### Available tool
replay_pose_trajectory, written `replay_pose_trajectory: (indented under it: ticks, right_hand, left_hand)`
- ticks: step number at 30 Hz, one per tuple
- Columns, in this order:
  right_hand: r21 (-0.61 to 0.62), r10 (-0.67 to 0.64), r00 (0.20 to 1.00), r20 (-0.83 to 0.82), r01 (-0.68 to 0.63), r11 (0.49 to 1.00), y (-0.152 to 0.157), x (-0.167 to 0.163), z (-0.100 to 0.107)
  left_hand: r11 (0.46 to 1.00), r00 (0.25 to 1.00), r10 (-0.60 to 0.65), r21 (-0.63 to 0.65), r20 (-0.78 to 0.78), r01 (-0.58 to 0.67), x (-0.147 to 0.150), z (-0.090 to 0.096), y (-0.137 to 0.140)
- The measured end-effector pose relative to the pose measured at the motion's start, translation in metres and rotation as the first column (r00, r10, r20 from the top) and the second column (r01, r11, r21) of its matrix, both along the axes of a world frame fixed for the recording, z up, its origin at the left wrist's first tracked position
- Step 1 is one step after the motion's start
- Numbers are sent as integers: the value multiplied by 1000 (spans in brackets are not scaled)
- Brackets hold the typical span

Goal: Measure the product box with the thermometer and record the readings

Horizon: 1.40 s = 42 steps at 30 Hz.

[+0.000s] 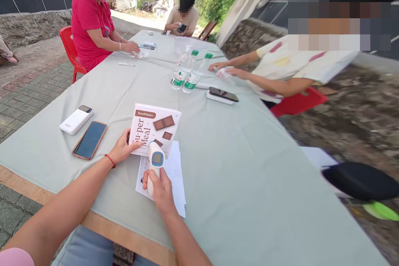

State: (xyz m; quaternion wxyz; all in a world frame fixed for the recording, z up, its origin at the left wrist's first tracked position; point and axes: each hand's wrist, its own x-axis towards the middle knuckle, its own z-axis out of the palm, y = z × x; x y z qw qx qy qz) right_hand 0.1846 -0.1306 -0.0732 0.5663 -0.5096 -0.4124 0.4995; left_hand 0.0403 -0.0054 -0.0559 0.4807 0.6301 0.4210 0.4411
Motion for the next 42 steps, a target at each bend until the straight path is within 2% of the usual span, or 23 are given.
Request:
replay_pose_trajectory:
  ticks: [8, 21, 27, 31, 35, 39, 42]
  right_hand:
    - [-39, 43, 997, -59, -46, 998, 1, 2, 3]
    - [-68, 90, 994, -55, -93, 993, 3, 6, 5]
    - [29, 120, 988, -99, -118, 993, 3, 8, 6]
    - [101, 124, 987, -102, -114, 988, 3, 8, 12]
    - [135, 90, 994, -57, -82, 987, 3, 10, 19]
    - [159, 10, 1000, -18, -7, 987, 4, 14, 23]
    - [186, -39, 998, -49, 48, 981, 6, 17, 24]
  left_hand:
    - [1000, 1000, -14, -14, 26, 15, 0, 1, 0]
    - [1000, 999, -12, 5, 52, 11, -1, -7, 5]
    - [999, 999, 10, 30, 35, -11, -1, 1, 1]
    - [989, 995, 96, 114, 22, -98, -3, 5, 3]
    - [942, 967, 247, 221, 57, -254, -11, 7, 10]
    - [843, 890, 456, 310, 18, -438, -23, 3, 22]
    - [780, 830, 557, 363, -32, -510, -31, -2, 30]
